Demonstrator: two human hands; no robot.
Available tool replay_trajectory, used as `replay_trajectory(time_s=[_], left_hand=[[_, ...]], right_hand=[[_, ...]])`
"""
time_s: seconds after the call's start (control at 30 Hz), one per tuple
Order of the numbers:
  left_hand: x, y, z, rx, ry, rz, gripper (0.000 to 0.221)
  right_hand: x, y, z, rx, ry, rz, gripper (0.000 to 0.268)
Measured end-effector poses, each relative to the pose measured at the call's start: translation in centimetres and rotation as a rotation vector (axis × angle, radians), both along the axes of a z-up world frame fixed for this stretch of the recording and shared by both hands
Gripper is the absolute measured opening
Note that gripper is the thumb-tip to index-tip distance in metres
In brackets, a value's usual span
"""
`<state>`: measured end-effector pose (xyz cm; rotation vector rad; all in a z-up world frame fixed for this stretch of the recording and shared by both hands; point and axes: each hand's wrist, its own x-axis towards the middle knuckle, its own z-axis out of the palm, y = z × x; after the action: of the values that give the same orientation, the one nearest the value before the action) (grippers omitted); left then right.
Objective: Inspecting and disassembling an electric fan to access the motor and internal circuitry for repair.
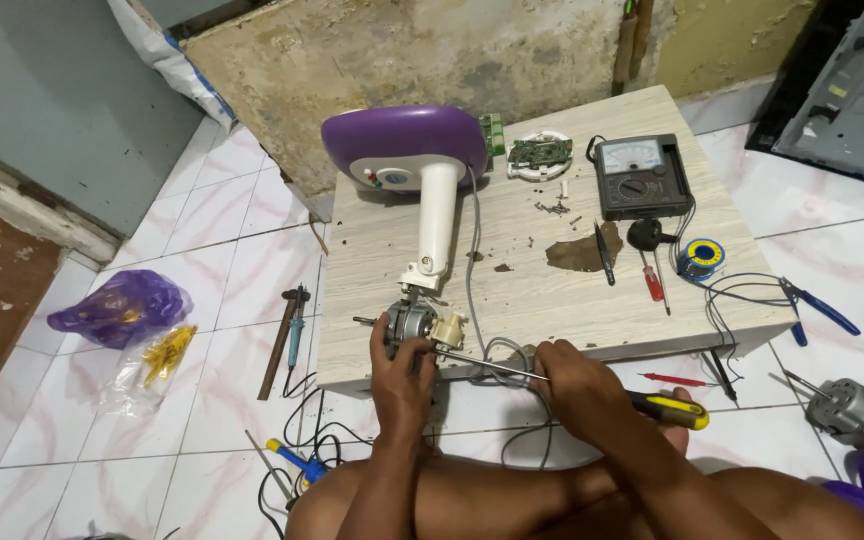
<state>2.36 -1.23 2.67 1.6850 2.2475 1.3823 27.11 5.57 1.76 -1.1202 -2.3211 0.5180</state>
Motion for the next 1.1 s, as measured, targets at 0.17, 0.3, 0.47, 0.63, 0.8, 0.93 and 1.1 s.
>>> replay_trajectory(time_s=[0.17,0.3,0.47,0.63,0.8,0.93,1.1], left_hand=[[-0.1,-0.1,-0.1,0.002,-0.017,-0.044,0.02],[-0.1,0.2,-0.2,-0.009,-0.005,-0.017,0.02],[-0.1,0.2,-0.1,-0.024,0.049,-0.019,0.024],[0.2,0.1,0.4,-0.005,0.049,-0.034,0.024],[0.0,0.1,0.0,0.005,0.104,-0.031,0.028],[0.0,0.2,0.1,-0.033,0.069,-0.032,0.031],[0.0,0.3,0.0,-0.005,0.116,-0.022,0.035]], right_hand=[[-0.7,0.3,-1.6,-0.011,-0.076,-0.015,0.037],[-0.8,-0.3,0.8,0.03,0.085,-0.021,0.019],[-1.3,-0.6,-0.8,-0.096,0.052,-0.039,0.031],[-1.0,-0.3,-0.5,-0.027,0.027,0.037,0.022],[-0.9,-1.0,0.8,0.156,0.096,0.069,0.022],[-1.2,-1.0,1.1,0.032,0.19,0.104,0.022],[-1.2,-1.0,1.8,-0.044,0.183,0.072,0.024]])
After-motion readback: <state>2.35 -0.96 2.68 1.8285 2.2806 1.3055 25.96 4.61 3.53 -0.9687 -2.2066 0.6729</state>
